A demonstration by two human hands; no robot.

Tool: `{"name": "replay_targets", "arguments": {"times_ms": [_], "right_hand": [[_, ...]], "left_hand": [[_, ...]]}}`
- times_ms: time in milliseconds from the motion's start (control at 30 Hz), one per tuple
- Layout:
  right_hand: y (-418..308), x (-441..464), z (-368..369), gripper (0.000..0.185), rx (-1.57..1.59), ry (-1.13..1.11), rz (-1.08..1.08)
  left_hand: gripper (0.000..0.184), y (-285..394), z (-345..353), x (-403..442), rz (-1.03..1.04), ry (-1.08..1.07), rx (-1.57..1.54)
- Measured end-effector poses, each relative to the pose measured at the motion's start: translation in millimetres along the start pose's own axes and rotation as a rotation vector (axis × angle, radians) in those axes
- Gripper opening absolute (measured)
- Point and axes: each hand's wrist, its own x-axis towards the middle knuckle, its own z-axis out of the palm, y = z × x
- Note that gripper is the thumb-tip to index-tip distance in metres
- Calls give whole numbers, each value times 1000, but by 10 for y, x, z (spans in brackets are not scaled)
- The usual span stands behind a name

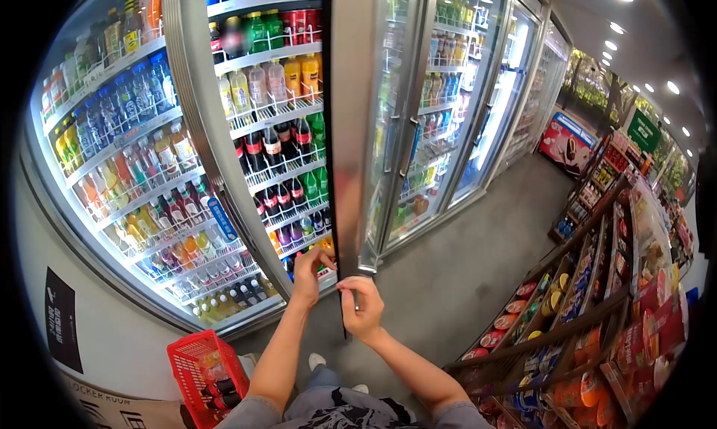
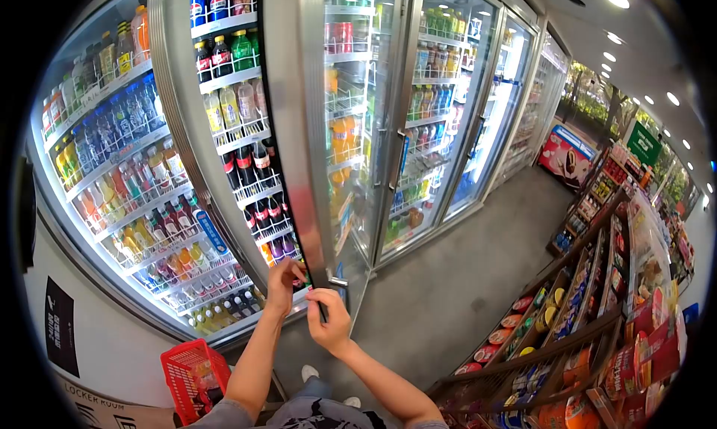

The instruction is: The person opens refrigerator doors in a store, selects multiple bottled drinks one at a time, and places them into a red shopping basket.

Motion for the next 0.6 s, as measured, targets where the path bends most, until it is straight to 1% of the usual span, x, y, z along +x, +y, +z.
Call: {"name": "replay_targets", "arguments": {"times_ms": [33, 100, 167, 200, 233, 300, 333, 367, 433, 467, 500, 567, 600], "right_hand": [[-71, 15, -42, 17, -1, -81, -17], [-121, 62, -140, 17, -16, -110, -32], [-123, 156, -227, 16, -75, -24, -28], [-94, 204, -302, 15, -125, -2, -46], [-33, 211, -347, 14, -61, 60, 4], [8, 281, -485, 13, -113, 134, 7], [23, 334, -569, 13, -194, 142, -7], [-5, 382, -641, 13, -280, 156, 16], [50, 506, -749, 13, -328, 213, -40], [71, 548, -789, 13, -290, 241, 17], [91, 628, -846, 13, -274, 237, -5], [146, 712, -904, 14, -73, 249, 162], [233, 738, -931, 14, -70, 244, 163]], "left_hand": [[53, 7, 102, -36, 6, -73, 19], [55, -169, 218, -49, 11, -219, -34], [58, -322, 429, -77, -123, -241, -114], [57, -486, 450, -53, -158, -332, -214], [58, -502, 608, -104, -210, -328, -248], [61, -462, 909, -177, -343, -386, -259], [61, -505, 1006, -165, -338, -484, -308], [62, -549, 1140, -163, -305, -525, -270], [63, -569, 1345, -155, -356, -500, -289], [63, -531, 1446, -167, -387, -482, -271], [63, -429, 1533, -172, -417, -462, -253], [61, -600, 1434, -8, -387, -480, -179], [61, -696, 1335, 96, -314, -498, -196]]}}
